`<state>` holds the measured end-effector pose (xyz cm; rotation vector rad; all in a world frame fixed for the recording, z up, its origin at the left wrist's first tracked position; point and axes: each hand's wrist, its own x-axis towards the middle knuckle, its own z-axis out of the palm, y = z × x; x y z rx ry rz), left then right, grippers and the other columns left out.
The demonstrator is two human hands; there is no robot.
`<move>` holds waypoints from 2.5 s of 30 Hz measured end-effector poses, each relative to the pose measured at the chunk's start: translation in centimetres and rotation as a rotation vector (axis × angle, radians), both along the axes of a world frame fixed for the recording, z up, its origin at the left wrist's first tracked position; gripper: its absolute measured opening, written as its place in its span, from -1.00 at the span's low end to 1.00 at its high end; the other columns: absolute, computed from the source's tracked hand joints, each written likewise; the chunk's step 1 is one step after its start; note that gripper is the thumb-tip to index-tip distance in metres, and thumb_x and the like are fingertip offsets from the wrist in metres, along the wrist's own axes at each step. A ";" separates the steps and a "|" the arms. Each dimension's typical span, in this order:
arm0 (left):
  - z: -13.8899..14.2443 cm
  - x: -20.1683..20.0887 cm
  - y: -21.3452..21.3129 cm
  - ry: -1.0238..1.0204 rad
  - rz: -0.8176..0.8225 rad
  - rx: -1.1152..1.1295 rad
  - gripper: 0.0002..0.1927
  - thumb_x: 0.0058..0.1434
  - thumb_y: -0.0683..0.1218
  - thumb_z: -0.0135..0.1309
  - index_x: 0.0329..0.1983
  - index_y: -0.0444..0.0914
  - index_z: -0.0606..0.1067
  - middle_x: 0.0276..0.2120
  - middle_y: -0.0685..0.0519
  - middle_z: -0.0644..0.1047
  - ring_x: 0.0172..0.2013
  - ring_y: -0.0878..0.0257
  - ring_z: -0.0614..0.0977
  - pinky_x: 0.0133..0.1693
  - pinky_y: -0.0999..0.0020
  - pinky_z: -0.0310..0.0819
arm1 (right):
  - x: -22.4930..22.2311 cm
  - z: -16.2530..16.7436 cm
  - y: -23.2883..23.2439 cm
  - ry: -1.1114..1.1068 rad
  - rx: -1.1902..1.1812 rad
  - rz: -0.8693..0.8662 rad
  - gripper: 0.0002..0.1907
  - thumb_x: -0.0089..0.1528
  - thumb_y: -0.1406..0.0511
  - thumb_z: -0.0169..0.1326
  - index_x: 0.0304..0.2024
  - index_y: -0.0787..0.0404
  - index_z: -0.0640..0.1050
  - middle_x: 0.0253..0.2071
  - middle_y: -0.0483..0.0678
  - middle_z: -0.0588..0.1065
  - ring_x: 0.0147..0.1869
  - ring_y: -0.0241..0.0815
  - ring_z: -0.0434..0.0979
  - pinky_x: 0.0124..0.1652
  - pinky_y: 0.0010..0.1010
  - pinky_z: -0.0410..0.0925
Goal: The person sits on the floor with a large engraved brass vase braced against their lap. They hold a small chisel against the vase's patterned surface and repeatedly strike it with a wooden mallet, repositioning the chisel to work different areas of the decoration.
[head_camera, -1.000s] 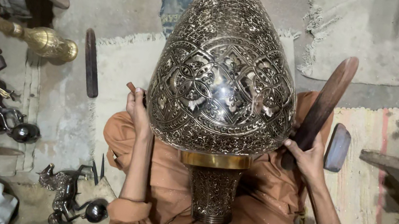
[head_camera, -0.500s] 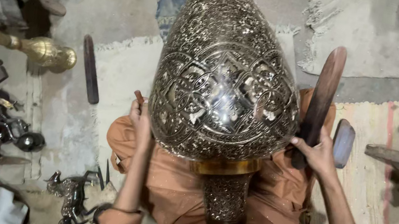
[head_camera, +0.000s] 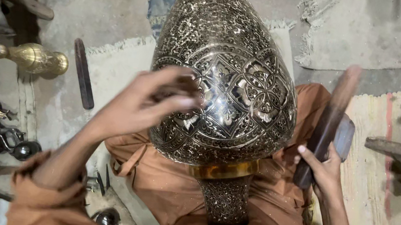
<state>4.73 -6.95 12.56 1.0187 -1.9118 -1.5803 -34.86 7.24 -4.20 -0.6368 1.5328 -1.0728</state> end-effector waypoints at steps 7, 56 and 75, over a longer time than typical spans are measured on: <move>-0.2 -8.1 -3.5 0.027 -0.404 0.112 -0.50 0.31 0.03 0.17 0.20 -0.27 0.34 -0.20 -0.04 0.65 -0.23 0.24 0.67 -0.22 0.35 0.64 | -3.4 2.3 3.3 -0.080 -0.216 -0.021 -0.67 0.29 0.43 0.17 0.10 0.29 0.46 -0.20 -0.04 0.51 -0.27 -0.24 0.56 -0.26 -0.38 0.50; -3.8 -13.0 -5.1 0.051 -0.839 -0.174 -0.53 0.26 -0.10 0.27 0.25 -0.14 0.48 -0.45 0.18 0.65 -0.62 0.46 0.45 -0.56 0.36 0.17 | -5.1 2.9 5.5 -0.214 -0.256 0.087 -0.44 0.34 0.32 0.15 0.30 0.46 0.30 -0.10 0.13 0.50 -0.14 -0.04 0.57 -0.14 -0.19 0.47; -4.9 -12.5 -4.9 -0.046 -0.883 -0.216 -0.47 0.25 -0.01 0.20 0.29 -0.15 0.44 -0.61 0.23 0.49 -0.68 0.41 0.25 -0.57 0.34 0.04 | -9.1 3.1 5.3 1.299 -0.483 0.243 -0.24 0.21 0.32 0.41 0.33 0.25 0.27 0.03 0.17 0.50 -0.01 0.06 0.55 0.01 -0.17 0.46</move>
